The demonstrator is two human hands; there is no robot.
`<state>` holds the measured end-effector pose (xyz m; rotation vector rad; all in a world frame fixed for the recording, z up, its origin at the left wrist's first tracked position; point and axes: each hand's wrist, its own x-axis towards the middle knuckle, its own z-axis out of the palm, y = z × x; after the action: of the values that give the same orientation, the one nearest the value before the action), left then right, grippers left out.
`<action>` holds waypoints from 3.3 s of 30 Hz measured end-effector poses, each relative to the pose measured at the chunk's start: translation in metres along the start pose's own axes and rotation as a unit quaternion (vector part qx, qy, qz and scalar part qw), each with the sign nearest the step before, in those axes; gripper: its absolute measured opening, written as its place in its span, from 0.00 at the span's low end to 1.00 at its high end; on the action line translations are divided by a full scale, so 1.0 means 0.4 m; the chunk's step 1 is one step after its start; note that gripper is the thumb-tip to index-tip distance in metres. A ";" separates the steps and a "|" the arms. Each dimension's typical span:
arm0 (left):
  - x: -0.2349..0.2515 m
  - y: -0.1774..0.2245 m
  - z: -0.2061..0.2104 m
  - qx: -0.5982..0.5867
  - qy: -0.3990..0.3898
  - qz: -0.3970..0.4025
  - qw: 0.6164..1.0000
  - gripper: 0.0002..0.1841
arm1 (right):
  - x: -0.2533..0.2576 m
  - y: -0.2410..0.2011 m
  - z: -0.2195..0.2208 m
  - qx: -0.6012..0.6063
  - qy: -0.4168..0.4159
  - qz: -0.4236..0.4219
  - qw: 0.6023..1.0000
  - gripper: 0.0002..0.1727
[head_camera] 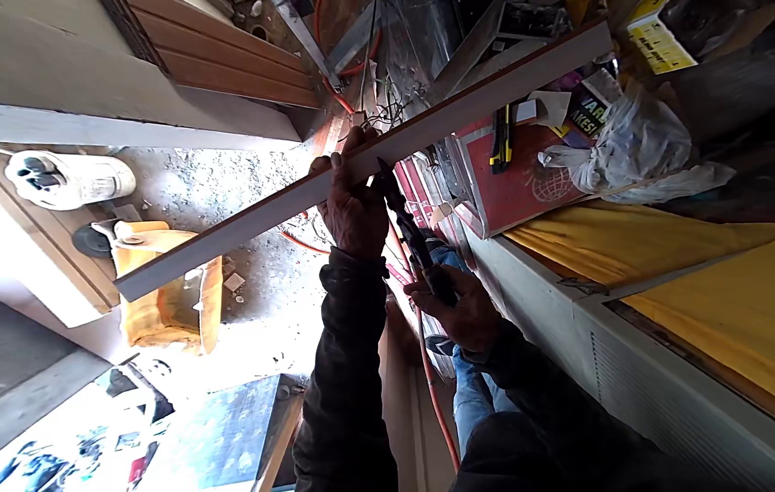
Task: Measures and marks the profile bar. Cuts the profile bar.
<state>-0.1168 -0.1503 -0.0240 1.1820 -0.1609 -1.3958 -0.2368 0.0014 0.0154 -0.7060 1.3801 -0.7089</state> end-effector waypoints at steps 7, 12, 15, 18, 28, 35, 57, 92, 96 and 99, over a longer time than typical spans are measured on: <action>0.006 -0.006 -0.007 -0.005 -0.009 0.019 1.000 0.11 | -0.002 0.001 0.003 -0.067 0.030 -0.005 0.997 0.09; -0.001 -0.008 -0.009 0.002 -0.003 0.019 1.000 0.09 | -0.009 -0.007 0.003 -0.126 0.045 0.003 0.991 0.13; -0.001 -0.013 -0.010 -0.003 -0.004 0.020 1.000 0.08 | -0.015 -0.006 0.008 -0.160 0.064 -0.002 0.985 0.14; 0.000 -0.017 -0.013 0.001 -0.008 0.025 1.000 0.07 | -0.020 -0.009 0.011 -0.193 0.077 -0.005 0.978 0.16; -0.008 -0.022 -0.024 0.002 0.002 0.012 1.000 0.09 | -0.015 -0.018 0.014 -0.149 0.059 0.004 0.987 0.15; -0.010 -0.019 -0.025 -0.001 -0.005 0.014 1.000 0.08 | -0.017 -0.020 0.018 -0.169 0.078 -0.008 0.982 0.15; -0.020 -0.032 -0.027 0.006 -0.019 0.037 0.999 0.06 | -0.014 -0.024 0.028 -0.164 0.091 -0.005 0.982 0.16; 0.076 0.003 0.001 0.058 0.002 0.065 0.996 0.09 | 0.006 -0.023 -0.053 -0.234 0.072 0.003 0.970 0.22; 0.091 0.067 0.005 0.041 -0.014 0.110 0.993 0.08 | 0.124 0.045 -0.121 -0.243 0.270 0.069 0.929 0.27; 0.030 0.087 0.004 0.086 -0.044 0.088 0.991 0.12 | 0.303 0.115 -0.199 -0.212 0.427 0.116 0.871 0.31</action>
<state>-0.0917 -0.1695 -0.0053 1.2163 -0.4455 -1.2979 -0.3072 -0.0689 -0.0995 -0.5523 2.4479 -0.5360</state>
